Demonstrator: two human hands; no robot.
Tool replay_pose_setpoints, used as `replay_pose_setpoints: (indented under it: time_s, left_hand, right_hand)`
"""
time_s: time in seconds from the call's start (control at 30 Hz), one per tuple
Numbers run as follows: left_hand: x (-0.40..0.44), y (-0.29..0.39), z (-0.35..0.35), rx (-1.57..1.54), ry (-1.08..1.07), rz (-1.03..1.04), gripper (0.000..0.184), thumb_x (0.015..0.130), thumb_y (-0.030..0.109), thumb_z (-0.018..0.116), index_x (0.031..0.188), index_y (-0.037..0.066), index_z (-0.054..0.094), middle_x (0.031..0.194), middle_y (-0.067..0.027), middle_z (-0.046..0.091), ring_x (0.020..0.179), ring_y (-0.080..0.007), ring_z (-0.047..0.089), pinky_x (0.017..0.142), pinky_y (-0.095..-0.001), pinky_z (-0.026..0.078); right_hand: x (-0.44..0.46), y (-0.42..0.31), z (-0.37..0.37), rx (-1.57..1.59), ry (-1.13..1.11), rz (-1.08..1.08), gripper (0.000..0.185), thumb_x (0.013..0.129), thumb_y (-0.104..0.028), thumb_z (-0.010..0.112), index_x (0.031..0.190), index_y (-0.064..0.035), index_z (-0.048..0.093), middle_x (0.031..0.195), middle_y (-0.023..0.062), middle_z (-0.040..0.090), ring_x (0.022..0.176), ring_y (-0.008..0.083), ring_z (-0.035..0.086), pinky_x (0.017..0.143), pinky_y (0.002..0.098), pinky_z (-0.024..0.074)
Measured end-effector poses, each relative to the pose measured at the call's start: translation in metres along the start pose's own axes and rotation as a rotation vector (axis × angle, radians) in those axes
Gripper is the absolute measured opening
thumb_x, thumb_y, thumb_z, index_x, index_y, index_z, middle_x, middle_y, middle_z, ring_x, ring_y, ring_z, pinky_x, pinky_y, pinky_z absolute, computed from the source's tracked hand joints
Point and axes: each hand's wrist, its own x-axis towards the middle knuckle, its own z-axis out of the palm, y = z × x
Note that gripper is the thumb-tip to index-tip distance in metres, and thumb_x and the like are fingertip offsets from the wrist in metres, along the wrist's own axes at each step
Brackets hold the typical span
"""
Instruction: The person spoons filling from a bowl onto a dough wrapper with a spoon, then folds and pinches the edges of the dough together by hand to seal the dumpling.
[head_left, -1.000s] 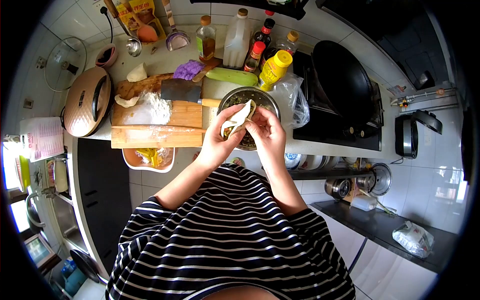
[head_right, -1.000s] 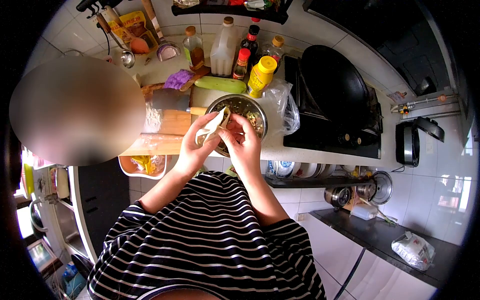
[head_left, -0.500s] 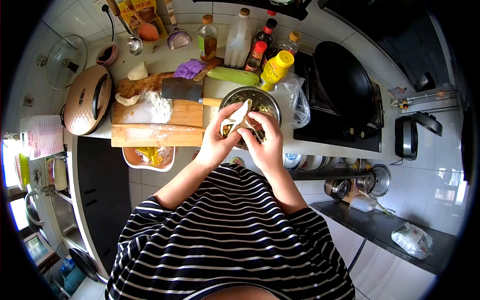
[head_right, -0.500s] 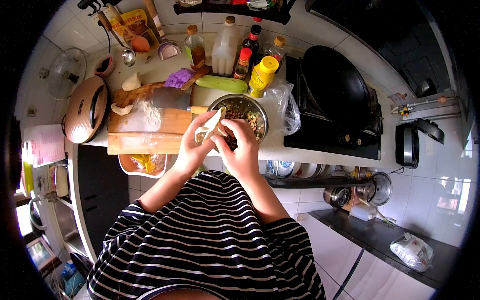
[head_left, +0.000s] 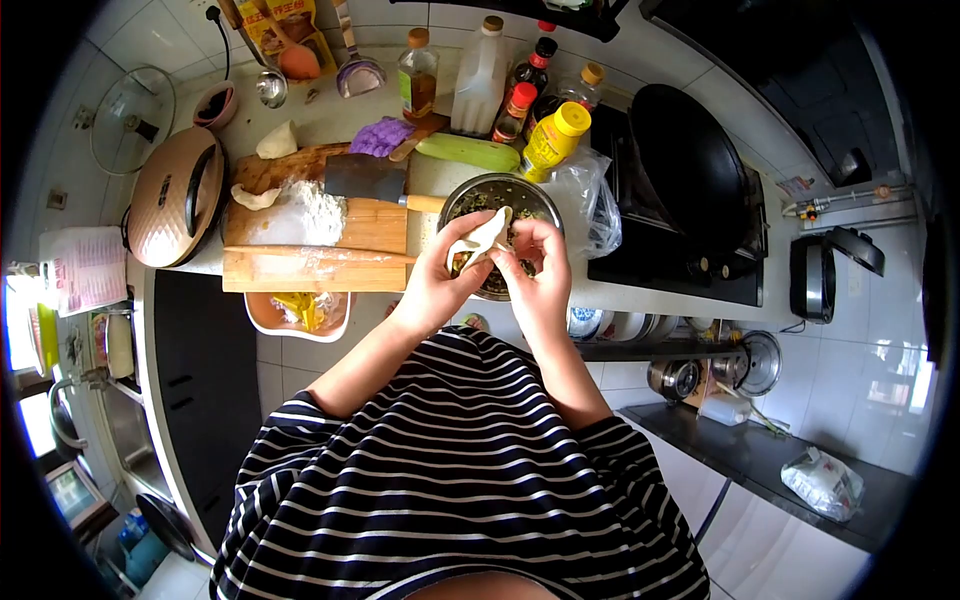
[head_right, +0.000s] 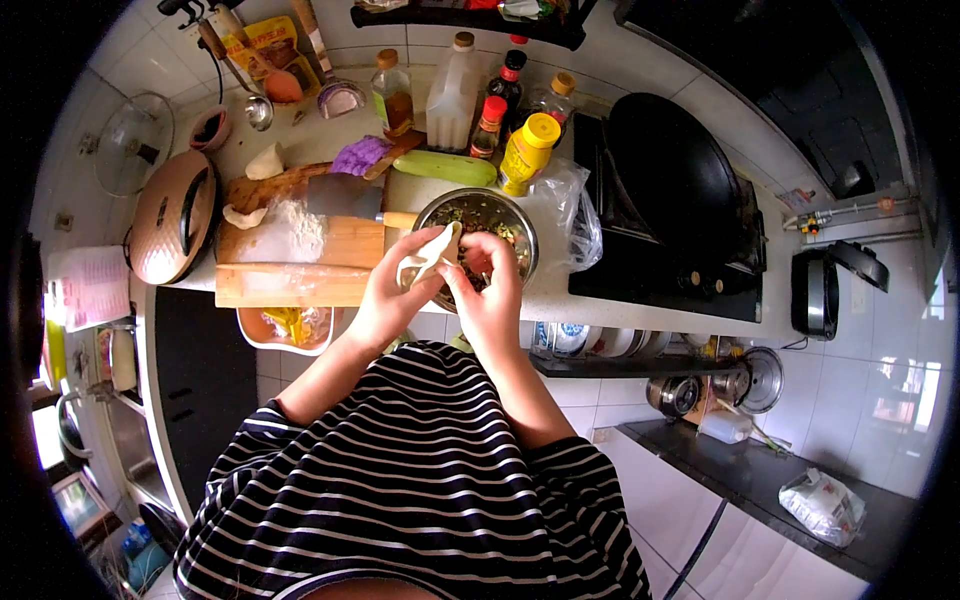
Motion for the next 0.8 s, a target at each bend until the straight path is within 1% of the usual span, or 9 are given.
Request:
replay_pose_setpoints:
  time_s: [0.03, 0.07, 0.17, 0.2, 0.3, 0.4, 0.53, 0.73, 0.8]
  left_hand:
    - [0.0, 0.001, 0.0, -0.038, -0.002, -0.019, 0.051, 0.087, -0.003, 0.06, 0.135, 0.004, 0.045, 0.121, -0.0056, 0.056, 0.111, -0.0121, 0.052, 0.096, -0.0264, 0.043]
    - [0.0, 0.002, -0.001, -0.076, -0.004, -0.038, 0.051, 0.087, -0.004, 0.06, 0.136, 0.004, 0.045, 0.121, -0.0056, 0.056, 0.111, -0.012, 0.052, 0.096, -0.0264, 0.043]
    - [0.0, 0.0, -0.001, -0.095, -0.02, -0.013, 0.052, 0.087, -0.004, 0.059, 0.136, 0.004, 0.045, 0.121, -0.0054, 0.056, 0.111, -0.0118, 0.052, 0.096, -0.0259, 0.043]
    - [0.0, 0.0, -0.001, -0.11, -0.017, -0.023, 0.052, 0.087, -0.004, 0.059, 0.136, 0.004, 0.045, 0.121, -0.0054, 0.056, 0.111, -0.0118, 0.052, 0.096, -0.0259, 0.043]
    - [0.0, 0.0, 0.0, -0.138, -0.009, -0.037, 0.052, 0.086, -0.005, 0.059, 0.136, 0.004, 0.045, 0.121, -0.0053, 0.056, 0.11, -0.0119, 0.052, 0.096, -0.0257, 0.043]
    - [0.001, -0.002, 0.001, -0.11, -0.002, -0.014, 0.052, 0.086, -0.005, 0.059, 0.135, 0.003, 0.045, 0.119, -0.005, 0.057, 0.11, -0.0118, 0.053, 0.095, -0.0258, 0.043]
    - [0.001, -0.007, 0.002, -0.089, 0.024, -0.013, 0.051, 0.086, -0.005, 0.059, 0.134, 0.003, 0.046, 0.117, -0.0045, 0.057, 0.108, -0.0114, 0.053, 0.094, -0.0255, 0.044]
    - [0.002, -0.006, 0.001, -0.044, 0.008, -0.072, 0.05, 0.086, -0.004, 0.06, 0.133, 0.003, 0.047, 0.116, -0.0044, 0.058, 0.108, -0.0113, 0.054, 0.094, -0.0248, 0.044]
    - [0.002, -0.006, -0.001, -0.027, -0.008, -0.098, 0.05, 0.086, -0.003, 0.061, 0.134, 0.004, 0.047, 0.117, -0.0047, 0.058, 0.108, -0.0114, 0.053, 0.094, -0.025, 0.044]
  right_hand:
    - [-0.001, 0.002, 0.001, 0.075, 0.022, 0.08, 0.034, 0.08, -0.005, 0.074, 0.111, -0.0008, 0.06, 0.097, 0.0067, 0.063, 0.085, 0.0157, 0.06, 0.075, 0.0288, 0.0483]
    - [0.001, 0.002, -0.002, 0.099, -0.024, 0.132, 0.045, 0.082, -0.007, 0.074, 0.122, -0.0002, 0.055, 0.106, 0.0059, 0.061, 0.092, 0.0127, 0.059, 0.08, 0.0279, 0.0482]
    - [0.003, 0.001, -0.004, 0.144, -0.151, 0.188, 0.045, 0.082, -0.008, 0.075, 0.121, -0.0005, 0.056, 0.107, 0.0065, 0.062, 0.093, 0.0139, 0.06, 0.082, 0.0284, 0.0485]
    - [0.002, 0.0, -0.004, 0.154, -0.138, 0.178, 0.042, 0.081, -0.008, 0.074, 0.119, -0.0007, 0.057, 0.108, 0.0086, 0.063, 0.095, 0.0167, 0.062, 0.084, 0.0294, 0.0491]
    - [0.001, -0.001, -0.006, -0.126, -0.086, -0.075, 0.035, 0.08, -0.007, 0.074, 0.112, -0.001, 0.061, 0.104, 0.0115, 0.064, 0.092, 0.0225, 0.063, 0.082, 0.0319, 0.0502]
    - [0.003, -0.005, -0.006, -0.399, -0.01, -0.403, 0.028, 0.078, -0.008, 0.075, 0.103, -0.0019, 0.066, 0.098, 0.012, 0.064, 0.087, 0.0278, 0.062, 0.077, 0.0348, 0.0509]
    - [0.005, -0.009, -0.008, -0.482, -0.019, -0.501, 0.022, 0.076, -0.008, 0.075, 0.097, -0.0041, 0.068, 0.092, 0.0076, 0.064, 0.081, 0.028, 0.061, 0.07, 0.0372, 0.0504]
    - [0.009, -0.013, -0.01, -0.518, -0.076, -0.526, 0.014, 0.077, -0.006, 0.073, 0.088, -0.0036, 0.065, 0.084, 0.0074, 0.061, 0.076, 0.0277, 0.06, 0.068, 0.0386, 0.0495]
    - [0.011, -0.012, -0.012, -0.505, -0.113, -0.512, 0.014, 0.077, -0.005, 0.073, 0.087, -0.0031, 0.064, 0.083, 0.0085, 0.06, 0.076, 0.0277, 0.059, 0.068, 0.0376, 0.0493]
